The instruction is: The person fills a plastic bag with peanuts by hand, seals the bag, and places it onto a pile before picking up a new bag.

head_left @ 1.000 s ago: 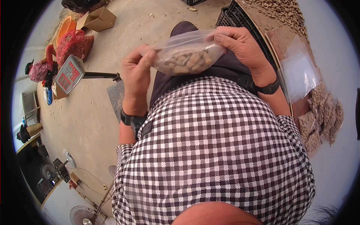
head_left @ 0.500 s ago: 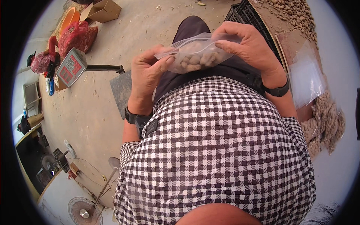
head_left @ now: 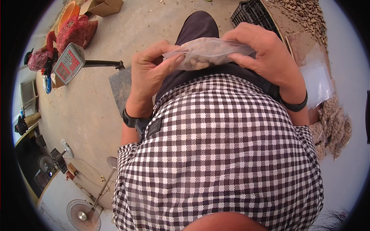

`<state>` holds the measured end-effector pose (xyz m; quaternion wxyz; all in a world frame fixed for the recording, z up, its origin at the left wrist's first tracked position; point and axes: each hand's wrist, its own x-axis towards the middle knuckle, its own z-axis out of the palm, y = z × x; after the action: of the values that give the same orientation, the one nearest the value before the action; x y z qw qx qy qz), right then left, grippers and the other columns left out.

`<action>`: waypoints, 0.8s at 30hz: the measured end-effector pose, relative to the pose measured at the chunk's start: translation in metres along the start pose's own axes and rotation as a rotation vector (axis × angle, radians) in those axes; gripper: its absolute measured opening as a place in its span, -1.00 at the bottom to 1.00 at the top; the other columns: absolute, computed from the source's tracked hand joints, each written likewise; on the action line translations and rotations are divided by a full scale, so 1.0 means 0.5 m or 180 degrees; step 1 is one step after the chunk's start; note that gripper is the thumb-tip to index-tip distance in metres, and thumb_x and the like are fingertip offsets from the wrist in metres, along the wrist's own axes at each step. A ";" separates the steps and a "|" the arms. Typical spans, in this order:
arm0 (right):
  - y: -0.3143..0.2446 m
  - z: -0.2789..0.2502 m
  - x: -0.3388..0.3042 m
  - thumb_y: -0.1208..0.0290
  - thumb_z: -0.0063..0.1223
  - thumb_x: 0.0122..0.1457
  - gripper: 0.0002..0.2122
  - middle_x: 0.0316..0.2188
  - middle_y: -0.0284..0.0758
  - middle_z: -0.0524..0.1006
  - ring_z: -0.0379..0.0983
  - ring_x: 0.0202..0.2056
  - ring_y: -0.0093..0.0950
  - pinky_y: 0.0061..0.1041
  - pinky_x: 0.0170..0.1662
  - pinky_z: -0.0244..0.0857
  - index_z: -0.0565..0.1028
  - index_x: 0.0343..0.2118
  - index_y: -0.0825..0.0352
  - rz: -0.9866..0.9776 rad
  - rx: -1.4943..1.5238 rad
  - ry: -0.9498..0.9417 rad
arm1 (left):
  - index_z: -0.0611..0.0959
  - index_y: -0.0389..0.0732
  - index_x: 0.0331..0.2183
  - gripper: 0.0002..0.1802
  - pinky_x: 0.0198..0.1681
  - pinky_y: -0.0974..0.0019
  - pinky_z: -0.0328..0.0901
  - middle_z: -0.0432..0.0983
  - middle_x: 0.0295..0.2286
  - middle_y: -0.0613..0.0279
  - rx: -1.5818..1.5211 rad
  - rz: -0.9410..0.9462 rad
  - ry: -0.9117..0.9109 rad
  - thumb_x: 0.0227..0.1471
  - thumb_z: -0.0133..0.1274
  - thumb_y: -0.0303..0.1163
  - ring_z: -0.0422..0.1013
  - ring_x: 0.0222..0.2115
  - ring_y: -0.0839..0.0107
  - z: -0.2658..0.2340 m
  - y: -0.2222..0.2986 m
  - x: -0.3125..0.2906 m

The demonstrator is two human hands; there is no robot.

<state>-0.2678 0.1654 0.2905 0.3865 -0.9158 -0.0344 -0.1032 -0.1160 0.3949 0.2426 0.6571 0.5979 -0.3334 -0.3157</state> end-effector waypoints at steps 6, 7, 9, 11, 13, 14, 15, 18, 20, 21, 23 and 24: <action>-0.065 0.016 0.042 0.45 0.28 -0.15 -0.64 -0.35 -0.31 0.50 0.44 -0.29 -0.29 -0.34 -0.18 0.31 0.50 -0.21 0.27 -0.0660 -0.1284 0.0064 | 0.70 -0.33 -0.35 -0.87 -0.48 0.55 0.17 0.45 -0.56 0.38 0.0476 0.0383 0.0126 -0.05 0.22 -0.56 0.31 -0.52 0.65 0.011 0.004 0.005; -0.064 0.022 0.049 0.45 0.28 -0.14 -0.66 -0.36 -0.32 0.49 0.45 -0.29 -0.30 -0.34 -0.20 0.31 0.50 -0.23 0.27 -0.0610 -0.1289 -0.0053 | 0.71 -0.33 -0.36 -0.87 -0.49 0.55 0.16 0.45 -0.56 0.38 0.0535 0.0405 0.0143 -0.05 0.22 -0.55 0.31 -0.53 0.65 0.011 0.004 0.005; -0.062 0.032 0.059 0.46 0.27 -0.14 -0.68 -0.38 -0.32 0.48 0.45 -0.29 -0.31 -0.35 -0.22 0.31 0.50 -0.25 0.26 -0.0572 -0.1289 -0.0180 | 0.71 -0.32 -0.36 -0.88 -0.49 0.55 0.15 0.44 -0.57 0.37 0.0595 0.0425 0.0175 -0.06 0.23 -0.55 0.30 -0.54 0.65 0.010 0.007 0.003; -0.061 0.042 0.066 0.45 0.27 -0.13 -0.72 -0.40 -0.32 0.47 0.46 -0.32 -0.33 -0.36 -0.28 0.32 0.49 -0.29 0.27 -0.0553 -0.1051 -0.0150 | 0.72 -0.31 -0.38 -0.88 -0.51 0.53 0.14 0.44 -0.59 0.36 0.0815 0.0503 0.0168 -0.08 0.23 -0.54 0.30 -0.55 0.65 0.010 0.014 0.003; -0.057 0.056 0.068 0.40 0.24 -0.08 -0.79 -0.43 -0.30 0.49 0.48 -0.36 -0.30 -0.34 -0.31 0.35 0.50 -0.35 0.27 -0.0508 -0.0970 -0.0098 | 0.72 -0.31 -0.39 -0.89 -0.51 0.52 0.14 0.44 -0.60 0.35 0.0782 0.0527 0.0190 -0.08 0.24 -0.54 0.30 -0.55 0.64 0.010 0.008 0.000; -0.056 0.060 0.069 0.35 0.21 -0.04 -0.83 -0.46 -0.29 0.51 0.50 -0.39 -0.27 -0.33 -0.34 0.38 0.52 -0.41 0.27 -0.0453 -0.0890 -0.0029 | 0.72 -0.31 -0.39 -0.89 -0.51 0.52 0.14 0.44 -0.60 0.35 0.0754 0.0552 0.0194 -0.08 0.24 -0.54 0.30 -0.56 0.64 0.010 0.005 -0.001; -0.056 0.061 0.070 0.35 0.21 -0.04 -0.83 -0.46 -0.29 0.51 0.50 -0.39 -0.27 -0.33 -0.34 0.38 0.52 -0.41 0.27 -0.0456 -0.0889 -0.0038 | 0.72 -0.31 -0.39 -0.89 -0.51 0.52 0.14 0.44 -0.60 0.35 0.0750 0.0551 0.0202 -0.08 0.24 -0.54 0.30 -0.56 0.64 0.011 0.004 -0.001; -0.056 0.062 0.074 0.47 0.26 -0.09 -0.77 -0.46 -0.30 0.48 0.48 -0.41 -0.34 -0.43 -0.37 0.36 0.48 -0.34 0.33 -0.0461 -0.0733 -0.0150 | 0.72 -0.31 -0.40 -0.89 -0.51 0.52 0.14 0.45 -0.60 0.36 0.0695 0.0561 0.0213 -0.08 0.24 -0.53 0.30 -0.56 0.64 0.012 0.004 -0.002; -0.056 0.061 0.077 0.51 0.24 -0.04 -0.82 -0.47 -0.28 0.50 0.51 -0.43 -0.37 -0.49 -0.35 0.39 0.49 -0.36 0.35 -0.0401 -0.0410 -0.0107 | 0.72 -0.30 -0.40 -0.89 -0.49 0.53 0.15 0.46 -0.60 0.36 0.0720 0.0589 0.0169 -0.08 0.24 -0.52 0.31 -0.55 0.64 0.010 0.003 -0.003; -0.055 0.060 0.078 0.51 0.24 -0.04 -0.82 -0.47 -0.28 0.50 0.51 -0.43 -0.37 -0.49 -0.35 0.39 0.49 -0.36 0.35 -0.0400 -0.0413 -0.0111 | 0.72 -0.30 -0.40 -0.89 -0.49 0.53 0.15 0.46 -0.60 0.36 0.0716 0.0590 0.0171 -0.08 0.24 -0.52 0.31 -0.55 0.64 0.010 0.004 -0.003; -0.054 0.056 0.081 0.54 0.20 0.00 -0.86 -0.46 -0.26 0.54 0.53 -0.42 -0.43 -0.54 -0.33 0.40 0.50 -0.36 0.38 -0.0342 -0.0246 -0.0233 | 0.72 -0.29 -0.40 -0.89 -0.47 0.54 0.17 0.47 -0.58 0.36 0.0711 0.0586 0.0155 -0.07 0.24 -0.51 0.33 -0.53 0.64 0.011 0.006 -0.002; -0.052 0.054 0.082 0.54 0.20 0.00 -0.86 -0.46 -0.26 0.54 0.53 -0.42 -0.43 -0.54 -0.33 0.40 0.50 -0.36 0.38 -0.0341 -0.0246 -0.0236 | 0.72 -0.29 -0.40 -0.89 -0.47 0.54 0.17 0.47 -0.58 0.36 0.0708 0.0584 0.0156 -0.07 0.24 -0.51 0.33 -0.53 0.64 0.010 0.006 -0.003</action>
<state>-0.2269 0.2024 0.2991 0.3432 -0.9301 -0.0936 -0.0909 -0.1208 0.3933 0.2456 0.6209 0.6415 -0.4034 -0.2007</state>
